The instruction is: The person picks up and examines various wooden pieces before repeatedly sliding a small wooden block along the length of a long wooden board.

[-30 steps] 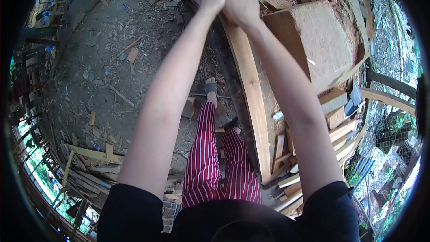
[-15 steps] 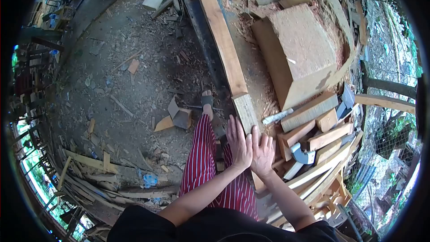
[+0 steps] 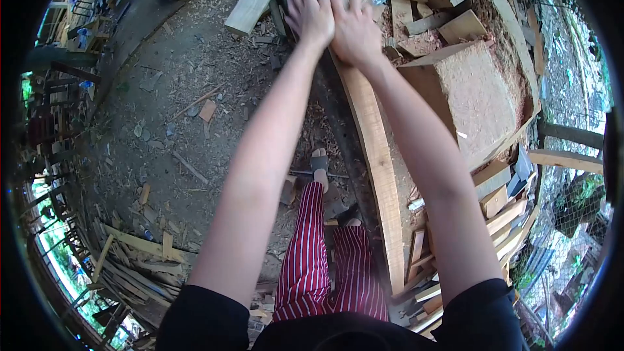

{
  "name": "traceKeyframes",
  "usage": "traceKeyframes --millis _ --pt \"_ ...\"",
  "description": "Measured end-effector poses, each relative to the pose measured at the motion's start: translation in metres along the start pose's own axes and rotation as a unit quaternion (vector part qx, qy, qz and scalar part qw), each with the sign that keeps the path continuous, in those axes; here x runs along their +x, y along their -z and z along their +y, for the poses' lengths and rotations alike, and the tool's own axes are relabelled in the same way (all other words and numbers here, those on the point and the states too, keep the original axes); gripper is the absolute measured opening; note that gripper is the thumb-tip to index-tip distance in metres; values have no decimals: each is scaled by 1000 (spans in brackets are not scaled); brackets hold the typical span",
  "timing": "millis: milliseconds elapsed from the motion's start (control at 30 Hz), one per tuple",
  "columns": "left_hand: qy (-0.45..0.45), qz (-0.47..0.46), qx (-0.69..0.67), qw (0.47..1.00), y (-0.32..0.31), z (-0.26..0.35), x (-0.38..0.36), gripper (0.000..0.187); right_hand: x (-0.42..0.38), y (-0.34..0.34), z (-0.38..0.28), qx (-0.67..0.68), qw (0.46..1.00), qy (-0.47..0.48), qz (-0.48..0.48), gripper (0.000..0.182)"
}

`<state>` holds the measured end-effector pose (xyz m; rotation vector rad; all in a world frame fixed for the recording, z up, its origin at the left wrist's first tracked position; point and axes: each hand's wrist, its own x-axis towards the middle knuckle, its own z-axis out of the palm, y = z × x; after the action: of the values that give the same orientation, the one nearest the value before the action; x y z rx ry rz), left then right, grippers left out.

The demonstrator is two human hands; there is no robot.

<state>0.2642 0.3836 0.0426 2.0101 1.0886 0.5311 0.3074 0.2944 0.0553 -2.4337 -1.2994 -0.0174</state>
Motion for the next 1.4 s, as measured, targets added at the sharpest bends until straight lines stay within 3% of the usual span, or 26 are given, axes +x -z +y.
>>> traceKeyframes --millis 33,67,133,167,200,267,467,533,700,833,1033,1267,1400 --pt "-6 -3 16 1000 3 2 16 76 18 -15 5 -48 998 19 26 65" --pt "-10 -7 31 999 3 -1 26 76 24 -3 -3 -42 999 -1 -18 64" --pt "14 28 80 996 -10 -14 35 75 20 -6 2 -134 981 115 81 51" --pt "26 21 24 999 -13 -19 23 75 7 -3 2 -200 967 132 87 51" --pt "32 13 27 999 -12 -20 -5 75 -15 -2 2 -198 969 128 78 51" --pt "-11 -5 -62 998 -5 -6 -60 77 -57 9 1 19 999 0 34 63" --pt "-40 -7 -69 997 -26 -12 -277 71 -253 71 0 -6 994 -60 -88 69" --pt "-42 -24 -46 998 -26 -10 -355 70 -327 76 10 -46 992 -17 -120 69" --pt "53 -117 -38 991 -17 7 -514 68 -472 122 1 -38 979 -69 -187 68" --pt "86 -171 -51 980 -12 12 -576 69 -536 133 5 1 973 -60 -225 60" --pt "61 -132 -77 986 -16 11 -521 71 -479 126 8 -14 978 -41 -202 61" --pt "-60 -6 -108 992 -20 -9 -294 73 -269 74 3 -9 998 -30 -59 67" --pt "-97 45 -119 987 -21 -21 -151 82 -149 44 -4 -5 999 -48 -1 61"
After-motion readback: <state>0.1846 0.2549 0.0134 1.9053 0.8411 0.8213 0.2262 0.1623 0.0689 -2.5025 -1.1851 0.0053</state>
